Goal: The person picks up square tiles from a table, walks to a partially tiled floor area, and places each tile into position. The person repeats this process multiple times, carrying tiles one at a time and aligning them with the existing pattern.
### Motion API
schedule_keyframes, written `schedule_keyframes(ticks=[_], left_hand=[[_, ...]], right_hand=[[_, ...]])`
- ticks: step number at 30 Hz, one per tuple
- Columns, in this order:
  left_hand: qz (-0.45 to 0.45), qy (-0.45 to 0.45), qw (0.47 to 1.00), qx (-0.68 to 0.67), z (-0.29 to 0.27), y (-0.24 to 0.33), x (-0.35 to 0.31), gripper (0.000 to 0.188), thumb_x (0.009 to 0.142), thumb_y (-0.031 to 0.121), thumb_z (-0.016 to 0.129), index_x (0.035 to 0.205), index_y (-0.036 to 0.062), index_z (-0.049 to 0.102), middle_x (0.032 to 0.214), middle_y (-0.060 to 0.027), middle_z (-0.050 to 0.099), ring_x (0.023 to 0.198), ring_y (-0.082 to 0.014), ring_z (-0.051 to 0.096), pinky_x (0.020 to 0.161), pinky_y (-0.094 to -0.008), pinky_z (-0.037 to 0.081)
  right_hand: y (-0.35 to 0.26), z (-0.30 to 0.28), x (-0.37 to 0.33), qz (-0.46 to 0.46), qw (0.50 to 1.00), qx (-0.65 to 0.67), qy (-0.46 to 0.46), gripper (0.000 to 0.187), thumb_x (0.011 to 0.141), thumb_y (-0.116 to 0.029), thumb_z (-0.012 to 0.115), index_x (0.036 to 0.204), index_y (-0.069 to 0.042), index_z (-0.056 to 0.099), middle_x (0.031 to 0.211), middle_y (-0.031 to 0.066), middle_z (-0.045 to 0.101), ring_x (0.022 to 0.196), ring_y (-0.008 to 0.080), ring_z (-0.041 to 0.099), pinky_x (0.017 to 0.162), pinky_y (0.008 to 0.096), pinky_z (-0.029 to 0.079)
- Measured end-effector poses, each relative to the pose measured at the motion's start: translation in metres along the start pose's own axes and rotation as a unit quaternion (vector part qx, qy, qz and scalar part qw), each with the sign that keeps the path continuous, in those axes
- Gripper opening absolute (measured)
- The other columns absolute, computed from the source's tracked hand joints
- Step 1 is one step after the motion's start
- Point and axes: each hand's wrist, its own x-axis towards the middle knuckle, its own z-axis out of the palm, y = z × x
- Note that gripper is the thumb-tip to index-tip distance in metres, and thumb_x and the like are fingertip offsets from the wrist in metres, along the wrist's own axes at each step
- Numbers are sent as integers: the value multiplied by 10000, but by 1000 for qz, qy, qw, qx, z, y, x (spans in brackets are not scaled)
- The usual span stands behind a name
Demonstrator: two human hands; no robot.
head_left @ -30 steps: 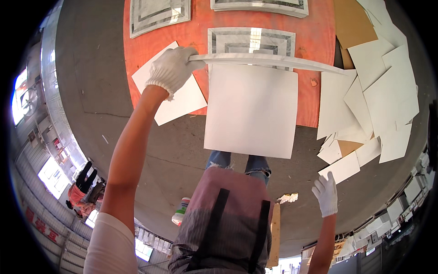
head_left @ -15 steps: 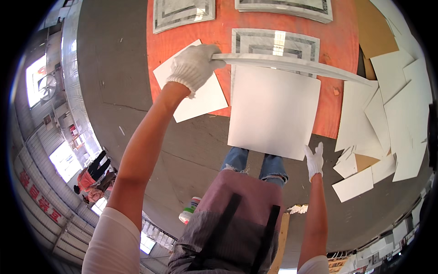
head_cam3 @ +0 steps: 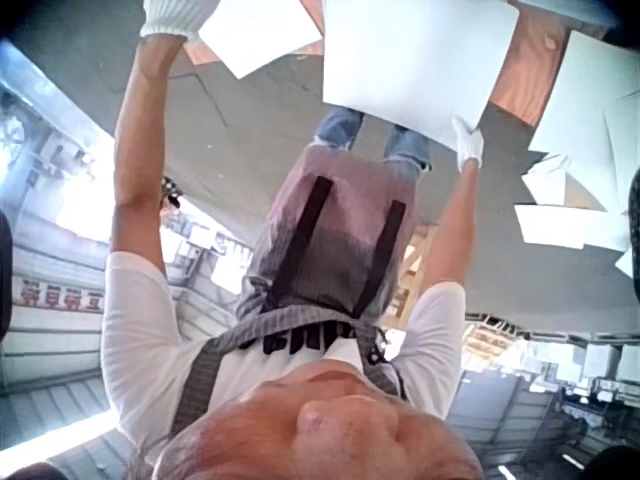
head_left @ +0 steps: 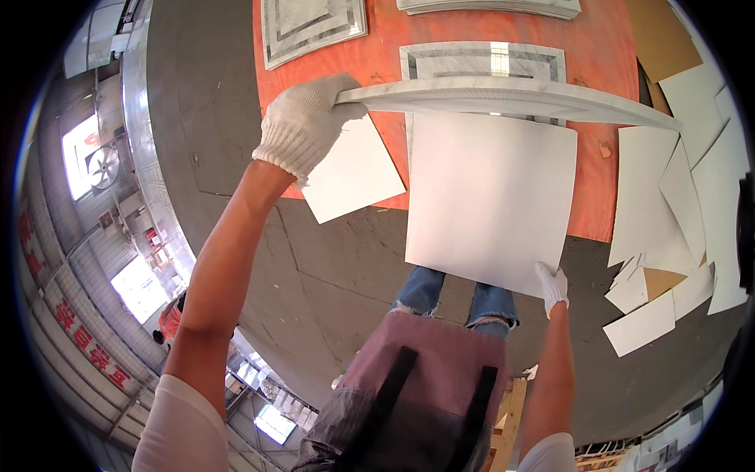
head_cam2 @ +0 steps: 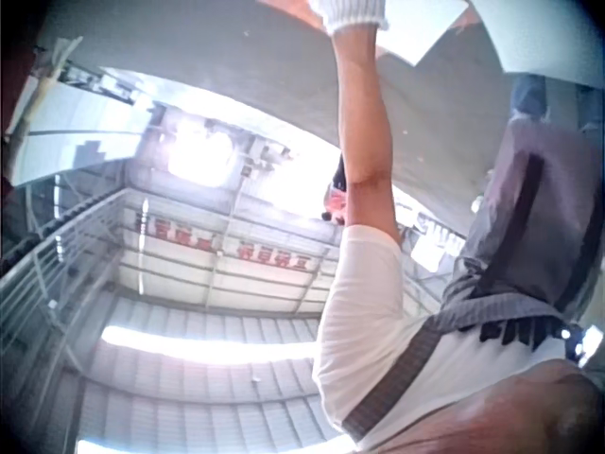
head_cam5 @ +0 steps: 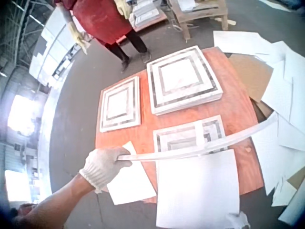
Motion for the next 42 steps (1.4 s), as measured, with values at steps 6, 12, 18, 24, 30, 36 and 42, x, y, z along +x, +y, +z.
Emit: schedule_keyframes(ticks=[6,12,18,24,30,36,42], left_hand=[[-1,-24,1000,17,-11,14,-11,302,845,336,608,1036,110,666,749,-70,652,672,-206,616,663,-337,484],[-24,-19,998,-45,14,-11,-18,308,848,336,605,1053,114,660,763,-85,648,712,-218,629,689,-345,486],[-18,-10,999,-42,26,-7,-39,280,838,302,647,1051,122,663,872,-77,670,795,-227,645,736,-357,493],[53,-14,998,12,53,-9,-80,170,833,238,641,983,161,663,905,-25,656,867,-226,626,759,-361,502],[38,-39,997,-62,51,-2,-105,255,813,262,656,1026,123,656,966,-33,656,932,-222,617,800,-345,501],[-69,-171,791,-583,69,-64,-85,624,897,483,572,1323,36,478,1282,-148,525,1173,-256,523,960,-370,428],[-201,-232,647,-698,180,-52,-52,527,967,346,497,1350,-10,427,1297,-157,524,1144,-232,549,914,-361,472]], right_hand=[[-3,-73,-99,-2,994,96,-45,427,850,-225,672,1187,26,593,1108,73,645,973,140,596,871,278,455],[94,-230,-205,-38,956,280,76,513,948,-306,560,1363,-37,423,1350,75,491,1213,186,488,1024,352,407],[113,-305,-208,21,851,503,153,654,941,-524,461,1442,-131,314,1434,69,386,1322,265,356,1063,490,334],[-111,-178,-190,1,875,484,10,758,906,-654,405,1488,-210,209,1489,154,275,1329,358,341,1051,537,337],[-300,-103,-175,-46,867,448,-214,789,924,-616,402,1449,-42,272,1451,184,342,1284,322,413,1020,435,415],[-301,-110,-141,-62,910,351,-212,457,946,-266,492,1296,27,478,1219,143,584,1077,227,595,870,336,525],[-291,-96,-159,-17,935,318,-157,331,938,-210,502,1187,5,542,1098,116,644,911,176,660,664,260,580]])
